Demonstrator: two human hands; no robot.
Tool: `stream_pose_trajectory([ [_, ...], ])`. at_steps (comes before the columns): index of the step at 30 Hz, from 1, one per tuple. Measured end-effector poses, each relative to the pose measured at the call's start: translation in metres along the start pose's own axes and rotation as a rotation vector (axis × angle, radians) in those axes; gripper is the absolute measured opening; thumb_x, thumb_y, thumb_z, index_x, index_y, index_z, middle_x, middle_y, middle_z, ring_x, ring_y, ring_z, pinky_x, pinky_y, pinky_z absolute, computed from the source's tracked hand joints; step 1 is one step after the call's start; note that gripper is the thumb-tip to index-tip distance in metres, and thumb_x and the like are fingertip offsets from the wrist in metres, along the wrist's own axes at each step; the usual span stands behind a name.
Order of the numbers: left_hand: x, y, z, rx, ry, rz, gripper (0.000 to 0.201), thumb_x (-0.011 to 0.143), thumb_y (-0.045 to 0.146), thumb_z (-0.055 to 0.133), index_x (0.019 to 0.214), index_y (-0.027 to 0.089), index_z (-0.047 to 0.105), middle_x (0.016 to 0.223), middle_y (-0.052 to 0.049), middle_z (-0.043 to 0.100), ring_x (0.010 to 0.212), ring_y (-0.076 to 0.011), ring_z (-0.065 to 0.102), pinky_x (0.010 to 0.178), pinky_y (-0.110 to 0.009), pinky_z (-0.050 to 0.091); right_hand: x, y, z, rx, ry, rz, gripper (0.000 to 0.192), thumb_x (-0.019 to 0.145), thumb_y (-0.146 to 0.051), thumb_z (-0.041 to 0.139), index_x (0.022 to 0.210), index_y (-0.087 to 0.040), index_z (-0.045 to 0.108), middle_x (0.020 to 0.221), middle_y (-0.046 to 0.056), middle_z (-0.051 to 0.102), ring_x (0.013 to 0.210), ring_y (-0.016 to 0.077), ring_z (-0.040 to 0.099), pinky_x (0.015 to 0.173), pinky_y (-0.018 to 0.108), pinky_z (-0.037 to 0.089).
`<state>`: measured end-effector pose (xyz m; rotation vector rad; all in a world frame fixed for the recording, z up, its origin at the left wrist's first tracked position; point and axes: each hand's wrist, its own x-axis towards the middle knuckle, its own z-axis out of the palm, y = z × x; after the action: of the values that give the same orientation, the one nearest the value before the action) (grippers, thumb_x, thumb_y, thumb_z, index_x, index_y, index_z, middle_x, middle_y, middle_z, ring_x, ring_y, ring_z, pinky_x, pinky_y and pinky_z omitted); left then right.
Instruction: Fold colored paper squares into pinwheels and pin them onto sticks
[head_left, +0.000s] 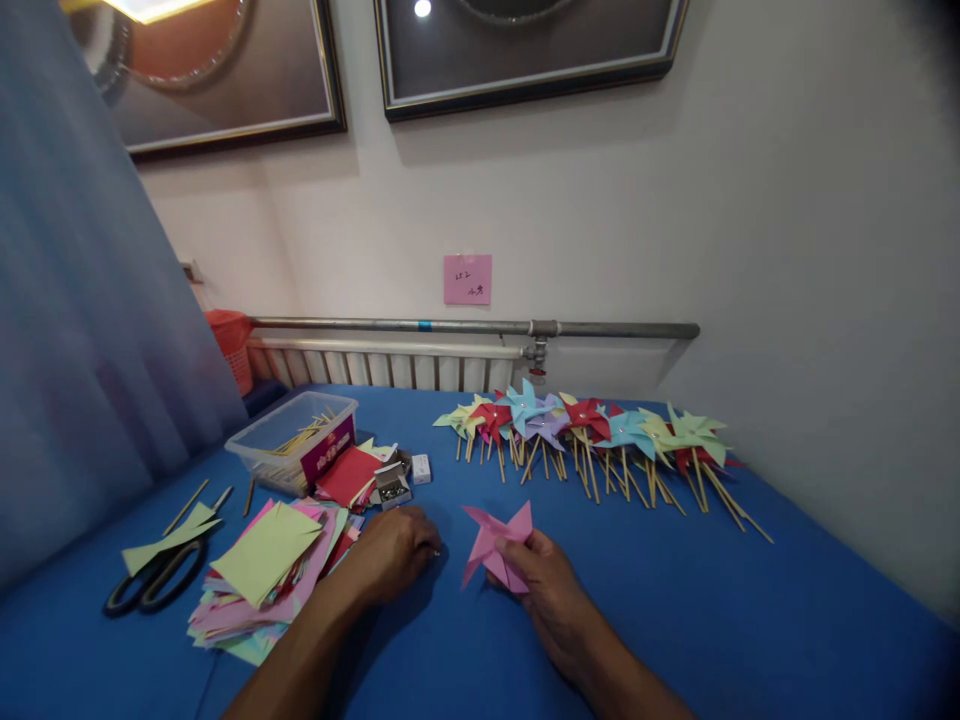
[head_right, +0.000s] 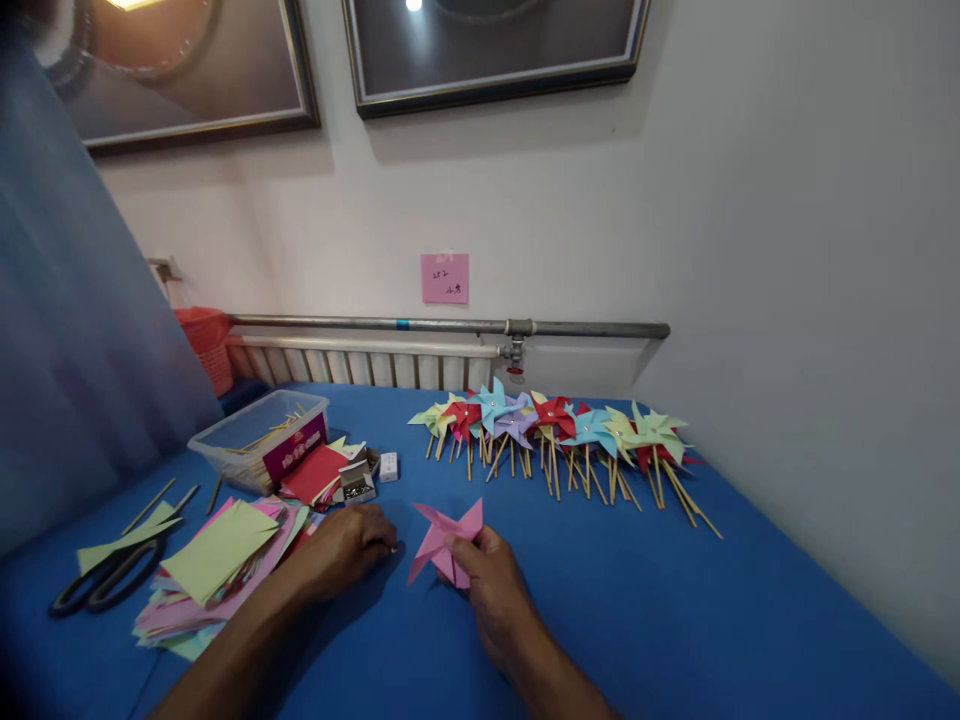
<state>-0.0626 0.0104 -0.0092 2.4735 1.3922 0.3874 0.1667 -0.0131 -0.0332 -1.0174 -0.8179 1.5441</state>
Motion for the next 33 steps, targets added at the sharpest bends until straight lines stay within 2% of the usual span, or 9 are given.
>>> stream_pose_trajectory([
  [7,-0.0003,0.0059,-0.0024,0.063,-0.040,-0.019,0.027,0.085,0.010,0.055,0.092,0.023,0.078,0.098,-0.006,0.077,0.097,-0.0225,0.069,0.085,-0.031,0.047,0.0004,-0.0001,-0.0009,-0.006,-0.006,-0.006,0.029,0.064,-0.037,0.088,0.075,-0.018,0.069,0.063,-0.003,0.063,0.058,0.0124,0.053,0.061,0.026,0.043],
  [15,0.0020,0.0079,-0.0017,0.108,-0.038,-0.052,0.025,0.085,0.010,0.053,0.089,0.021,0.075,0.098,-0.007,0.075,0.098,-0.0240,0.069,0.083,-0.032,0.046,0.0023,0.0013,-0.0011,-0.009,0.014,0.003,0.030,0.063,-0.036,0.089,0.076,-0.017,0.069,0.062,-0.002,0.065,0.058,0.0129,0.054,0.060,0.026,0.043],
  [25,0.0024,0.0099,0.0003,0.081,0.019,-0.075,0.022,0.088,0.013,0.053,0.089,0.020,0.074,0.096,-0.007,0.074,0.093,-0.0224,0.067,0.080,-0.032,0.044,0.0004,0.0000,-0.0011,-0.014,0.000,-0.005,0.026,0.066,-0.036,0.086,0.077,-0.018,0.070,0.066,-0.002,0.064,0.061,0.0138,0.055,0.063,0.028,0.045],
  [33,0.0055,0.0109,0.0062,0.159,-0.017,-0.094,0.021,0.091,0.014,0.052,0.086,0.019,0.072,0.096,-0.010,0.073,0.095,-0.0239,0.067,0.078,-0.032,0.043,0.0000,-0.0004,0.0001,-0.012,0.003,-0.008,0.028,0.065,-0.036,0.088,0.075,-0.018,0.069,0.063,-0.003,0.063,0.058,0.0127,0.053,0.060,0.027,0.043],
])
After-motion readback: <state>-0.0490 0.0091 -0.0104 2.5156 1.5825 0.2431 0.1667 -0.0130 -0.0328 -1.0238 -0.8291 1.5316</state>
